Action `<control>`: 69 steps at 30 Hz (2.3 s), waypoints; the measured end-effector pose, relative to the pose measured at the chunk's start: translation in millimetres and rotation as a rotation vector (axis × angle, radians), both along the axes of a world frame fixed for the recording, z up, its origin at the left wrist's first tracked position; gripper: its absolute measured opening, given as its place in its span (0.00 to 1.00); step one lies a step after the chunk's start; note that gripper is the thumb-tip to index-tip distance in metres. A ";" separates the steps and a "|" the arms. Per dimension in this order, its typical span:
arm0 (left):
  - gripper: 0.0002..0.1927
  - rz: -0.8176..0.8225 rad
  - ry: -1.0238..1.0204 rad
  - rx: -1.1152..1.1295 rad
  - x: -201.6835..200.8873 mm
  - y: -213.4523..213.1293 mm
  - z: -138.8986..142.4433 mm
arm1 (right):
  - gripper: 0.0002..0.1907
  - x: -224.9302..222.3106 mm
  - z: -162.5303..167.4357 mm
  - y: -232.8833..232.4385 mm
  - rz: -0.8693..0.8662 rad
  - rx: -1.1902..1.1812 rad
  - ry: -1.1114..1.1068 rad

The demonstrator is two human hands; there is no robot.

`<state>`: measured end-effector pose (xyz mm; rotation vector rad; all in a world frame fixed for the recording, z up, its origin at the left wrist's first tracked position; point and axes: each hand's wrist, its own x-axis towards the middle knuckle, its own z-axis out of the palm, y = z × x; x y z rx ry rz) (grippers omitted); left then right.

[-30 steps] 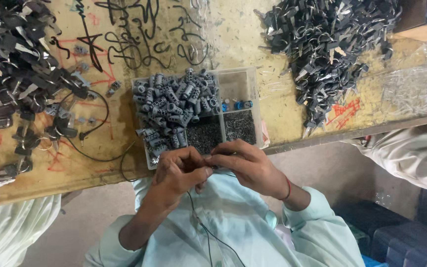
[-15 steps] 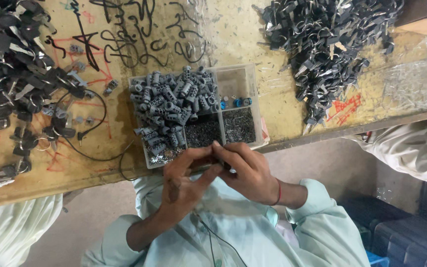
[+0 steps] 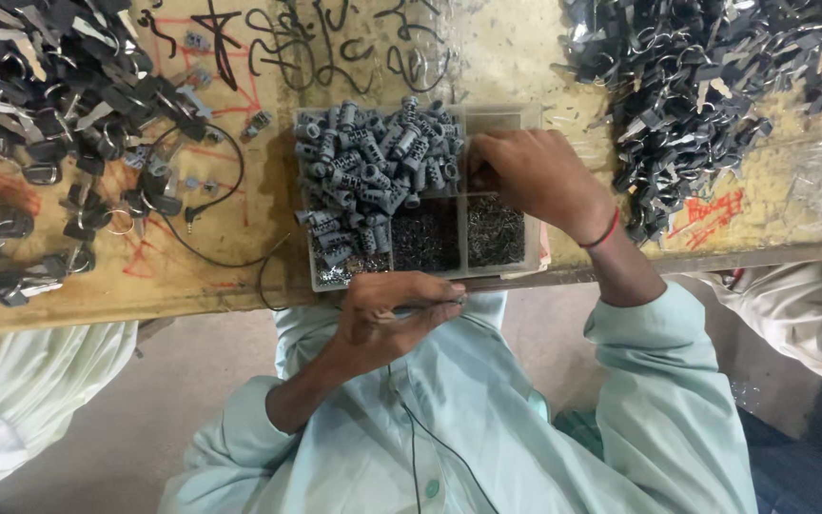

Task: The person sits at a workbench and assembles small hardware components. They pick gray plastic connector bodies from a compartment tray, insert small metal and blue plastic pieces into them by hand, press the parts together, and place the finished assemblies aside, repeating the cycle.

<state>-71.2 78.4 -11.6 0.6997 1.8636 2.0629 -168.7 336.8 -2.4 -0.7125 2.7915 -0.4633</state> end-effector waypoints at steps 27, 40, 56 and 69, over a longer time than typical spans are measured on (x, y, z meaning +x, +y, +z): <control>0.05 -0.035 -0.068 0.000 -5.7 -0.1 -1.7 | 0.07 21.3 4.4 31.2 -0.454 -0.902 -0.311; 0.05 -0.088 -0.102 -0.032 -4.0 -0.8 2.8 | 0.07 8.5 15.7 6.9 0.051 -0.113 0.029; 0.07 -0.097 -0.094 -0.034 -8.0 -1.0 -2.3 | 0.05 21.8 25.7 28.0 -0.256 -0.211 0.253; 0.07 -0.086 -0.046 -0.035 -5.2 -10.7 -1.5 | 0.04 6.2 -2.9 8.2 -0.160 0.098 0.484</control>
